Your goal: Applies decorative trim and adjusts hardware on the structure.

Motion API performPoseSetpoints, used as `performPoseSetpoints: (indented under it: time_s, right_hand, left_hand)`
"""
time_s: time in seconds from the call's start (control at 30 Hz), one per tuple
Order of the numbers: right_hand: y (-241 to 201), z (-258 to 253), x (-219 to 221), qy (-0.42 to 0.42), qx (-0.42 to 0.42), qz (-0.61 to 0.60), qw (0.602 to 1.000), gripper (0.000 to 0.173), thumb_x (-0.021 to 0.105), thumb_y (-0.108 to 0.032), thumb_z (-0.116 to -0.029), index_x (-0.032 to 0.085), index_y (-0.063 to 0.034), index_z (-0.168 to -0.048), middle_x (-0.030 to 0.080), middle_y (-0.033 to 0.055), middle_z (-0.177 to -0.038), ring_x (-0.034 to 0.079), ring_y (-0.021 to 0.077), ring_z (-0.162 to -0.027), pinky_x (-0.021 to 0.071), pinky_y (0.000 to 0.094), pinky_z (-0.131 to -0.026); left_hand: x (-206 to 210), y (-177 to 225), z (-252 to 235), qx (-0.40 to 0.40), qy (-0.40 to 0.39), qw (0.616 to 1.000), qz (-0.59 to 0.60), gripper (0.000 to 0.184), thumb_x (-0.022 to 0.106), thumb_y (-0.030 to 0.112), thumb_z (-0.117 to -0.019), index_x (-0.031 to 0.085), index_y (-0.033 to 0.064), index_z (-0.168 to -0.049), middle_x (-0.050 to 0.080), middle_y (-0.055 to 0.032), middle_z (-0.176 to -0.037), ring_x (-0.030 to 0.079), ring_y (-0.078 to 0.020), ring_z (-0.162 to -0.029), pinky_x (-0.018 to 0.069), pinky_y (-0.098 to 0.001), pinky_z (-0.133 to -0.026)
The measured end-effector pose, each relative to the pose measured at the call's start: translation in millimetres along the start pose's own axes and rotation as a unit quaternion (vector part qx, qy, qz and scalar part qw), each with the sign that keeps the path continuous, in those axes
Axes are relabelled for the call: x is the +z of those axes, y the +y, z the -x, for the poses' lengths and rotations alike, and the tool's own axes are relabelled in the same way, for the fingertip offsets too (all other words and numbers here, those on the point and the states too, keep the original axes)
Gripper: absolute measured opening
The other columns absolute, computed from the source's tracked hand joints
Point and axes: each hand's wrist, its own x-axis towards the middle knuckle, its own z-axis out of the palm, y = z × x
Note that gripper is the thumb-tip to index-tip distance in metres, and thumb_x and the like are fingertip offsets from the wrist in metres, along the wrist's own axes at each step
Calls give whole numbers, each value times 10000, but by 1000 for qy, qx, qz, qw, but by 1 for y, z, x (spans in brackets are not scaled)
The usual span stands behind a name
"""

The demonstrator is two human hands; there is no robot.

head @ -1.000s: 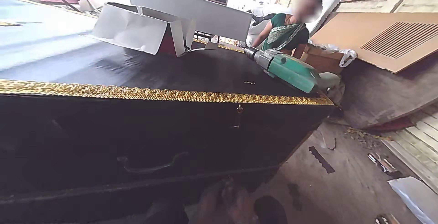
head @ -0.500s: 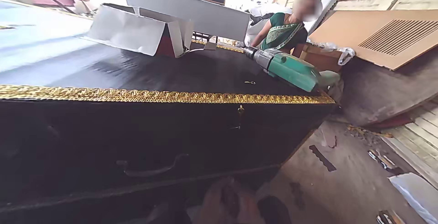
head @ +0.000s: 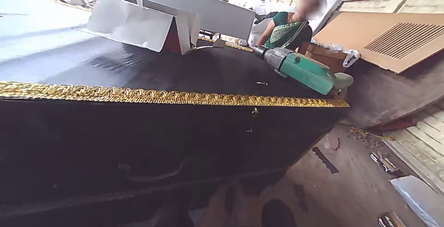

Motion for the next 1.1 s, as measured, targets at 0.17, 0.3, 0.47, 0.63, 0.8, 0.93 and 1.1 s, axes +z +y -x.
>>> performPoseSetpoints:
  time_s: [0.17,0.3,0.47,0.63,0.8,0.93,1.1]
  right_hand:
    - [-12,-5,-19,-150,77,-16,986,502,563,-318,-956,612,-88,-1400,651,176,-1356,680,357,-1153,556,571,-897]
    - [-7,-1,-10,-11,84,-198,976,387,489,-251,-1041,699,-34,-1283,699,152,-1300,683,259,-1196,528,450,-1046]
    - [-17,-2,-11,14,208,-528,824,274,555,-219,-1048,719,-12,-1121,716,97,-977,665,123,-791,574,319,-691]
    - [-11,-9,23,29,252,-729,636,186,559,-153,-1025,675,-8,-1007,641,39,-744,588,107,-582,531,281,-529]
    - [-12,-11,7,-58,319,-853,409,317,419,-219,-1078,609,-90,-861,556,-14,-616,546,71,-481,513,215,-466]
    - [-17,-16,-3,-74,344,-899,261,357,314,-288,-1097,537,-109,-884,545,-18,-628,542,53,-465,461,156,-428]
    - [-2,-12,6,-144,295,-911,249,363,352,-290,-1086,596,-121,-878,580,-19,-651,537,55,-466,486,179,-444]
  left_hand:
    - [-2,1,1,-16,-18,999,-38,157,643,164,-976,656,23,-1044,663,-63,-788,643,-124,-620,558,-272,-536]
    - [-4,0,8,-3,-31,999,22,118,654,93,-955,654,2,-1030,689,-87,-814,670,-136,-662,578,-281,-575]
    - [-21,-2,-6,44,-29,997,-62,249,743,190,-908,716,-1,-1066,733,-111,-917,696,-178,-772,596,-346,-674]
    - [-22,-7,-7,100,-36,993,-58,199,700,175,-942,712,-16,-995,702,-103,-803,646,-164,-642,555,-314,-561]
    - [-12,-8,10,133,5,991,-9,149,670,121,-951,698,-25,-951,697,-99,-776,644,-159,-642,559,-329,-586]
    - [-10,-3,17,86,-9,995,47,185,576,123,-1003,643,-49,-1008,692,-137,-772,655,-186,-614,571,-331,-553]
    - [-4,-1,29,81,-26,996,33,181,587,126,-1012,666,-30,-967,685,-111,-715,619,-148,-528,536,-288,-482]
